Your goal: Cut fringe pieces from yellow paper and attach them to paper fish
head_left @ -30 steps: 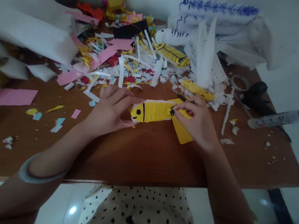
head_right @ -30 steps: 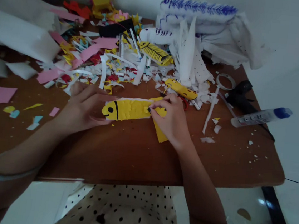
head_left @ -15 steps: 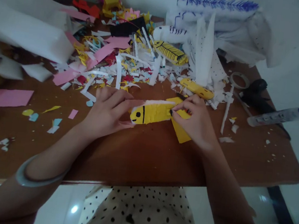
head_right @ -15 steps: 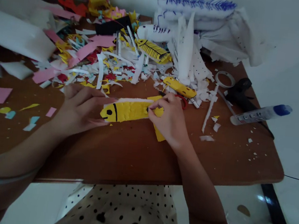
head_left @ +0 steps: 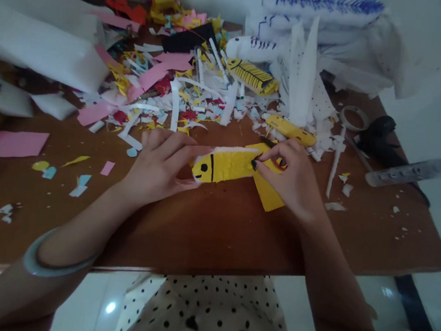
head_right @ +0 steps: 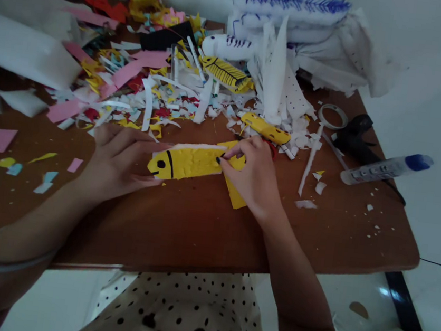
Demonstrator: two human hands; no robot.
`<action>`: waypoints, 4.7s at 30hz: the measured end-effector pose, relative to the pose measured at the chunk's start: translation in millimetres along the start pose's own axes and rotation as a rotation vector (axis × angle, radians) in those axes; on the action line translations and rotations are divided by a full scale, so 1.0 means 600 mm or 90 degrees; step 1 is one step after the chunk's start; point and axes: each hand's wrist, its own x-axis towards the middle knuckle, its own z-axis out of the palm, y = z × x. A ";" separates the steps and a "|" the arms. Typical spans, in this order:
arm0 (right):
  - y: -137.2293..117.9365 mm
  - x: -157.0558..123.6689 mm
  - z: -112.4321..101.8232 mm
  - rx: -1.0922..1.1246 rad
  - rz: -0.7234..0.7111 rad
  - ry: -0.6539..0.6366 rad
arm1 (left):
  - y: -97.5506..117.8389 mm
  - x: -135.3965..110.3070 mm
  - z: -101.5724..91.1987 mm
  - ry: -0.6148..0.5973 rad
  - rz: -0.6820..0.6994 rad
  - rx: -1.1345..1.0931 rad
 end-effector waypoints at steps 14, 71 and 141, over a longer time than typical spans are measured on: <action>0.022 0.007 -0.035 -0.220 -0.369 0.068 | -0.028 0.006 0.007 -0.019 -0.120 -0.161; 0.017 0.004 -0.028 -0.256 -0.393 -0.015 | -0.017 0.010 0.004 -0.084 -0.121 -0.187; 0.080 0.020 -0.022 -0.148 0.097 0.066 | -0.072 -0.008 0.037 -0.122 -0.317 -0.058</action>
